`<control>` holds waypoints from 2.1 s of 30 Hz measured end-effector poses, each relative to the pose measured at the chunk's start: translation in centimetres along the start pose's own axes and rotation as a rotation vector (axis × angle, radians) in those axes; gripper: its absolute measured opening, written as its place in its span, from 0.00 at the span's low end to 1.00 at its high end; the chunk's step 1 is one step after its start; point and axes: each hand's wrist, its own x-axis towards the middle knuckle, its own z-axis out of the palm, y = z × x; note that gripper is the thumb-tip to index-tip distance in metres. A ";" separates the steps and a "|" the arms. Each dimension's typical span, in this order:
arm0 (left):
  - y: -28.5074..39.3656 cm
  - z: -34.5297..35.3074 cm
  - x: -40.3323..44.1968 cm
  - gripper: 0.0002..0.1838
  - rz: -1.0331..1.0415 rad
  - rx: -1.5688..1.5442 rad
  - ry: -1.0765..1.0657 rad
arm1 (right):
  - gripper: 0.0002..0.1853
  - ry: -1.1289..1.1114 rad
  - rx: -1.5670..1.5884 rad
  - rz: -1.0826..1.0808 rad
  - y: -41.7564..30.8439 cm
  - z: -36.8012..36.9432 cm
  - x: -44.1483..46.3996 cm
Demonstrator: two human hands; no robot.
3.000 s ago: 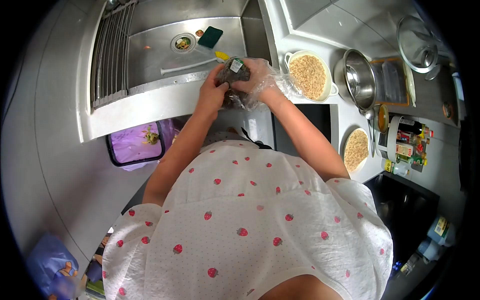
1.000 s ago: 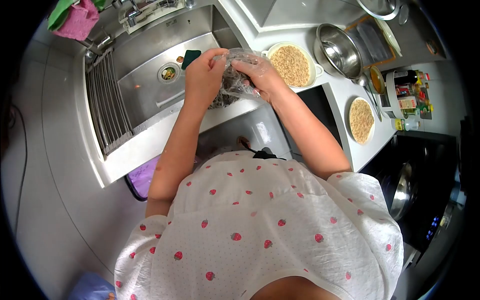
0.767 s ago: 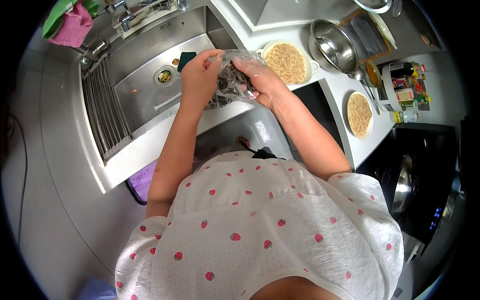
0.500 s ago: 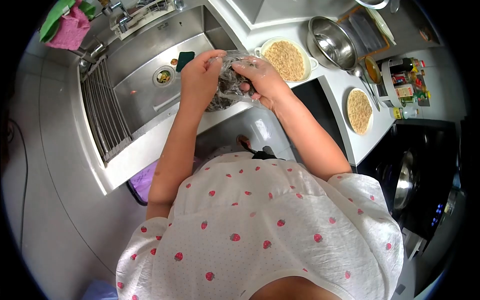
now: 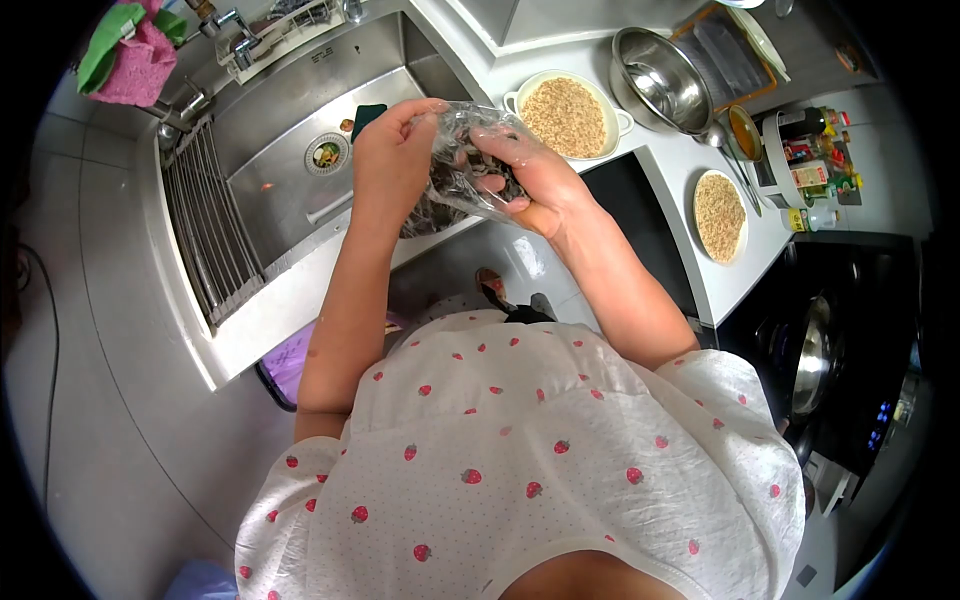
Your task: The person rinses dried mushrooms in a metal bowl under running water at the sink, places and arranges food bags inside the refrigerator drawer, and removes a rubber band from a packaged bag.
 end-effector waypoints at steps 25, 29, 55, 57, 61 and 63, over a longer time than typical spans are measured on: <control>15.0 7.9 4.6 0.13 0.228 0.365 -0.052 | 0.12 -0.174 -0.007 -0.309 -12.5 -1.9 -6.8; 16.3 11.8 7.8 0.12 0.341 0.342 -0.065 | 0.12 -0.098 -0.012 -0.400 -15.5 -4.5 -7.2; 16.1 28.8 16.9 0.09 0.383 0.344 -0.096 | 0.13 0.084 0.001 -0.563 -24.2 -14.8 -5.8; 16.1 28.6 16.9 0.12 0.229 0.126 -0.193 | 0.13 0.230 -0.270 -0.541 -24.6 -14.5 -5.9; 16.3 28.5 16.4 0.14 0.164 0.014 -0.283 | 0.13 0.263 -0.376 -0.500 -24.7 -14.5 -6.0; 15.4 28.6 17.0 0.14 0.195 0.091 -0.241 | 0.13 0.275 -0.429 -0.536 -24.7 -14.4 -6.2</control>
